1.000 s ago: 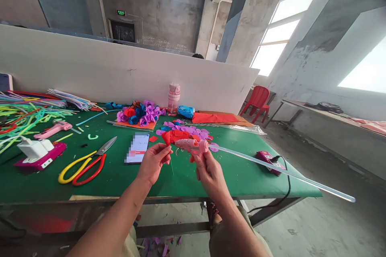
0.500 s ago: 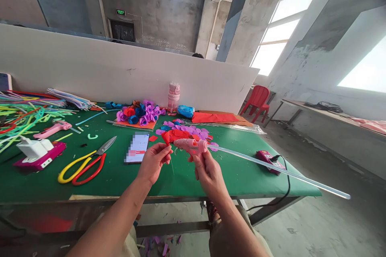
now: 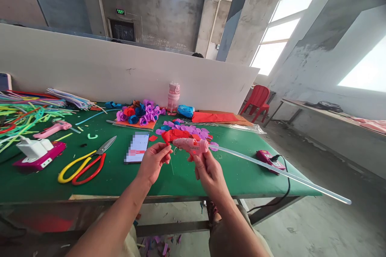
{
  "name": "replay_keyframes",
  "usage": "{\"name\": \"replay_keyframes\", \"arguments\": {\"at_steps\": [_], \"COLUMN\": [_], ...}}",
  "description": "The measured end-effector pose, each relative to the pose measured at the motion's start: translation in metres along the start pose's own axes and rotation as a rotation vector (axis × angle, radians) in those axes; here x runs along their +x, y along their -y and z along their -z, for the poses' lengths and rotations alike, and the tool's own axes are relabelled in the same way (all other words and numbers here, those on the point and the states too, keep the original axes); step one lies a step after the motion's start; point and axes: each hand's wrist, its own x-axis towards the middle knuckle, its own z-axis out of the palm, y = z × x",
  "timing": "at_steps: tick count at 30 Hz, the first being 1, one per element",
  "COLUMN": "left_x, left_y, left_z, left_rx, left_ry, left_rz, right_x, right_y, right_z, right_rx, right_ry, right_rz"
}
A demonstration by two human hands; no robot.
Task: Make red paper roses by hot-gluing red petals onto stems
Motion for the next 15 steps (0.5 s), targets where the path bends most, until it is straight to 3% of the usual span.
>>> {"name": "replay_keyframes", "arguments": {"at_steps": [15], "left_x": [-0.0007], "left_y": [0.0001], "left_z": [-0.0003], "left_rx": [-0.007], "left_ry": [0.003], "left_rz": [0.009], "right_x": [0.0008], "right_y": [0.0007], "right_z": [-0.0014], "right_rx": [0.002], "right_ry": [-0.006], "right_rz": [-0.014]}}
